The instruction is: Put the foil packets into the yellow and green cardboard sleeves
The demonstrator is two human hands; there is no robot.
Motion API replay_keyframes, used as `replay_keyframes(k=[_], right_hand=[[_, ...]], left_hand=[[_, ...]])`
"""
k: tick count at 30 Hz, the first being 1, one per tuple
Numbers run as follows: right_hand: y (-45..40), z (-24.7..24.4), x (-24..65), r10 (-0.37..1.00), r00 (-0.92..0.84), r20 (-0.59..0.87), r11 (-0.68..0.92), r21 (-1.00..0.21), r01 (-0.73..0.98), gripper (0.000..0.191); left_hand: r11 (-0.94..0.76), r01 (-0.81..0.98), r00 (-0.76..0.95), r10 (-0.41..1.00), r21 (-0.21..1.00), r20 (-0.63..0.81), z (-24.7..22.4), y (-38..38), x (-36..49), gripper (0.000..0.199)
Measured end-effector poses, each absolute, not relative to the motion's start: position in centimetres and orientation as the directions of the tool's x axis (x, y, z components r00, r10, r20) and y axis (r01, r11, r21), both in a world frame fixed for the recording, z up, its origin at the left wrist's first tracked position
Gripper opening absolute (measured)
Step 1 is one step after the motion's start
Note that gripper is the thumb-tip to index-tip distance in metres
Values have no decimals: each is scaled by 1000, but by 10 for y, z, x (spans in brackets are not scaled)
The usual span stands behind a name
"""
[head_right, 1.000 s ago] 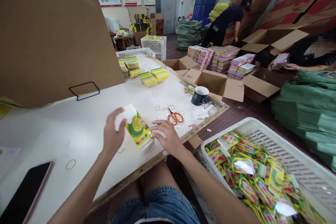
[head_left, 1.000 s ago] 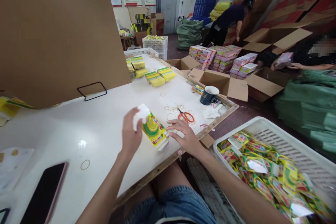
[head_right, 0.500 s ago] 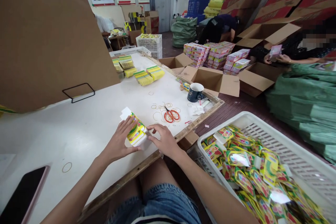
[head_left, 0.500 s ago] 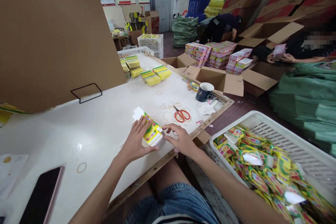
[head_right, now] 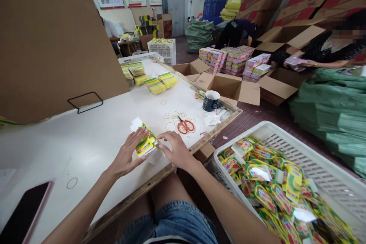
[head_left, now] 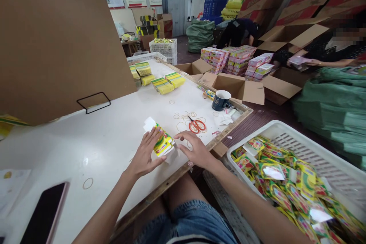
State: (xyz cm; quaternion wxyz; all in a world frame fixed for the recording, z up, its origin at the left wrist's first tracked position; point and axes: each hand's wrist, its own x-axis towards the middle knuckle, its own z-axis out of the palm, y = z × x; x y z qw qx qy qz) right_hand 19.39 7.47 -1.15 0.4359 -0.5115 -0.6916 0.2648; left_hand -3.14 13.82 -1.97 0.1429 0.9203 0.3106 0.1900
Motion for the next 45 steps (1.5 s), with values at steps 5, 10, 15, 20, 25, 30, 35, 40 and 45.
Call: replay_keyframes(k=[5,10,15,20,25,30,35,40,45], right_hand=[[86,-4,198,947,-142,288,321,-835,446,10],[83,-18,190,970,-89,228,244,-862,445,17],[78,-32,176,991,-1,131,117,-879,463,36],[73,-34,167,995,50,82,48,-875,482,36],[66,-33,159,994,82,79,29,-873,486,39],[64,-34,154,990,88,109,52,-869,493,40],[59,-48,161,990,70,124,71,-855,514,39],[50,-47,179,985,9,172,141,-837,528,28],[61,-13,190,954,-87,287,286,-779,557,7]], left_hand=[[-781,509,751,608,362,257,-21,138,-31,85],[-791,500,736,602,352,308,-25,144,-34,91],[-732,539,637,678,416,367,-28,155,-38,59],[-675,553,521,737,488,430,-35,155,-32,48],[-622,566,421,783,542,459,-37,155,-28,45],[-611,578,391,789,541,474,-35,158,-27,49],[-737,509,566,676,445,472,-34,144,-28,55],[-798,466,690,598,382,408,-32,123,-32,65],[-797,489,693,602,355,397,-31,122,-30,63]])
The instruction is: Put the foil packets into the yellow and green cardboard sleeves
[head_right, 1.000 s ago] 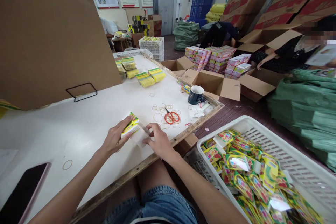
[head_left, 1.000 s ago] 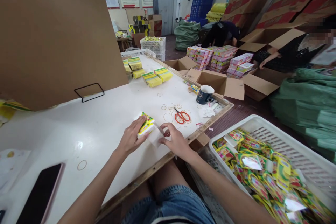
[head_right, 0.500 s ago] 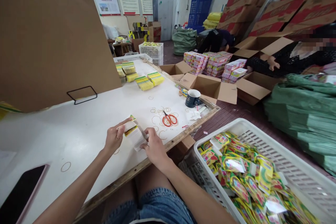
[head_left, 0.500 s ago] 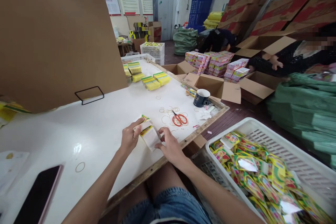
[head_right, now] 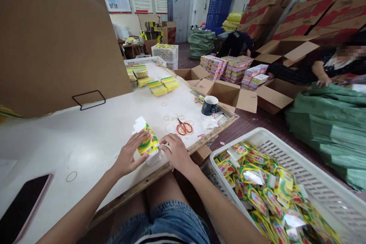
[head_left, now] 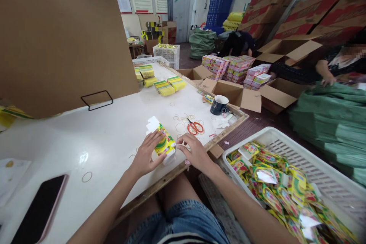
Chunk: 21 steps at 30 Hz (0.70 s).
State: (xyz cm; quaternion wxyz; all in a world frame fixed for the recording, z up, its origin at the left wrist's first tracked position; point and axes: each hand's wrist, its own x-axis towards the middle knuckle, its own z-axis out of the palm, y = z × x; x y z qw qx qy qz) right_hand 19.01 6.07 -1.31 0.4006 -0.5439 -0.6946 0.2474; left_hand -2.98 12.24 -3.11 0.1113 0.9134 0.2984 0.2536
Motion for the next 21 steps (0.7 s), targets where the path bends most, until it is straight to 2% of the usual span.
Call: replay_keyframes(k=[5,7,10,15,17,19,21], right_hand=[[81,-1,190,931,-209,300,365,-745,558,11],[86,-4,189,940,-199,279,342,-758,555,17],[92,-14,190,960,-164,227,280,-798,534,23],[86,-27,192,979,-140,148,199,-839,506,30],[80,-31,188,984,-126,125,173,-845,506,33],[74,-34,179,989,-88,117,146,-850,507,46],[68,-40,163,991,0,132,113,-850,515,69]], left_hand=[[-826,468,732,561,314,386,-31,125,-33,88],[-834,462,738,551,303,390,-31,126,-34,88],[-842,452,730,539,294,421,-32,131,-36,79],[-840,461,671,541,286,508,-34,144,-33,45],[-831,479,641,550,281,535,-34,145,-31,40],[-825,494,620,555,273,554,-34,143,-27,38],[-822,504,604,556,267,571,-34,138,-23,36]])
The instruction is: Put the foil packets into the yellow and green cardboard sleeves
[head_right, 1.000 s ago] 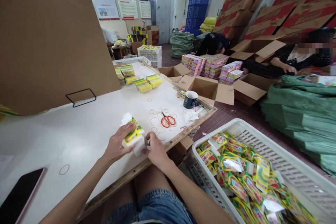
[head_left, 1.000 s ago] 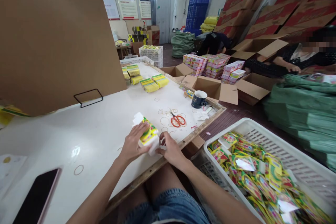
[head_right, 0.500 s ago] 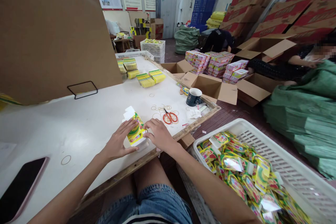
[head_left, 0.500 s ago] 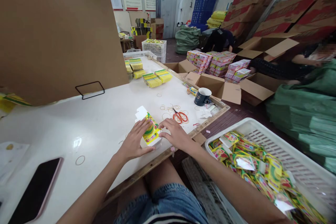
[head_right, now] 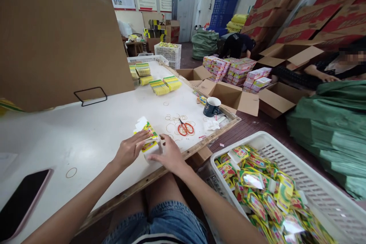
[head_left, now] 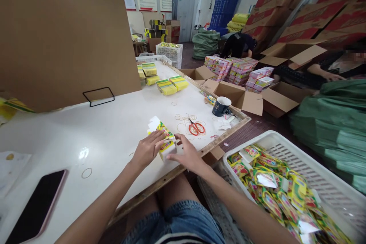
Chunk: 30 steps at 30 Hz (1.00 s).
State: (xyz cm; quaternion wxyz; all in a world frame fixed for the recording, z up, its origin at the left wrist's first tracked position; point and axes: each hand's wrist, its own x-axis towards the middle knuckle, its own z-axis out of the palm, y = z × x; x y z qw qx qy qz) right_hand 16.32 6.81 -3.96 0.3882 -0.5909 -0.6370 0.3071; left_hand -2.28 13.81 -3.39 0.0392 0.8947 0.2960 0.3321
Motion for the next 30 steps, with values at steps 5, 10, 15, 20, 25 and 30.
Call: replay_keyframes(k=[5,10,15,20,25,30], right_hand=[[60,-54,125,954,237,183,10,-810,586,76],[60,-62,122,949,244,201,18,-806,592,71],[58,-67,123,948,247,203,32,-830,557,72],[55,-59,135,979,158,130,50,-902,429,88],[57,-41,171,958,52,283,229,-858,459,44],[71,-23,189,931,-45,362,332,-790,515,16]], left_hand=[[-769,562,506,611,305,608,-27,130,-14,38],[-637,655,344,729,405,591,-12,133,-14,49],[-530,693,209,797,490,567,1,139,-17,57],[-552,658,276,810,512,518,3,134,-16,52],[-565,633,302,810,529,503,-2,129,-15,49],[-575,624,318,805,529,501,-3,130,-15,49]])
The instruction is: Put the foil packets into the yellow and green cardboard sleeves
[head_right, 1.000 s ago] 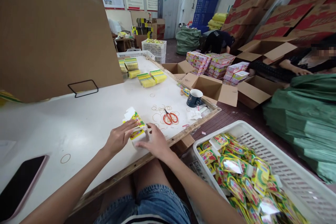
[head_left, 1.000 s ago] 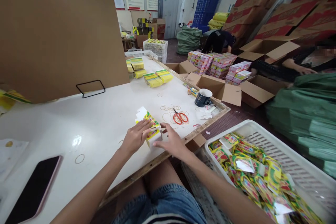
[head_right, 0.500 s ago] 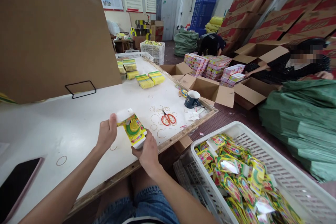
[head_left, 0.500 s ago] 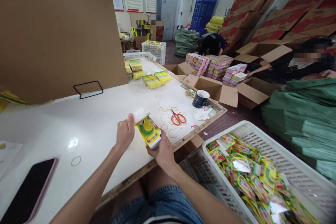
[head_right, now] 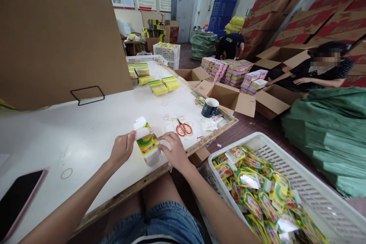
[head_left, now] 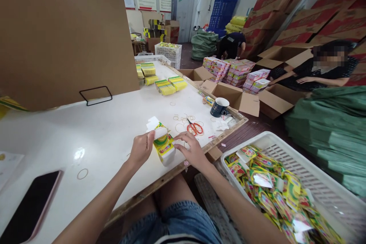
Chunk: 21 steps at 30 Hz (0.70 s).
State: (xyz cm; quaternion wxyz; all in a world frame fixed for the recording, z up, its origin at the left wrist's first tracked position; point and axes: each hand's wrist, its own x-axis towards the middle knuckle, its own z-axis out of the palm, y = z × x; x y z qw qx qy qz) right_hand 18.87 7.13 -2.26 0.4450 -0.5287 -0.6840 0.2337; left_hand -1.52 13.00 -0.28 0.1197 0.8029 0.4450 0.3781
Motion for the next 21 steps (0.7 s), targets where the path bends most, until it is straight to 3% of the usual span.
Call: replay_keyframes(k=[6,16,21], right_hand=[[93,-14,177,912,-183,368,391,-638,663,12],[27,-57,217,970,-30,241,182,-641,746,25],[45,-59,205,981,23,193,121,-698,706,19]], left_hand=[[-609,629,370,781,484,502,-6,129,-16,50],[-778,511,604,628,367,491,-30,121,-19,36],[-829,450,671,559,331,487,-32,115,-25,59]])
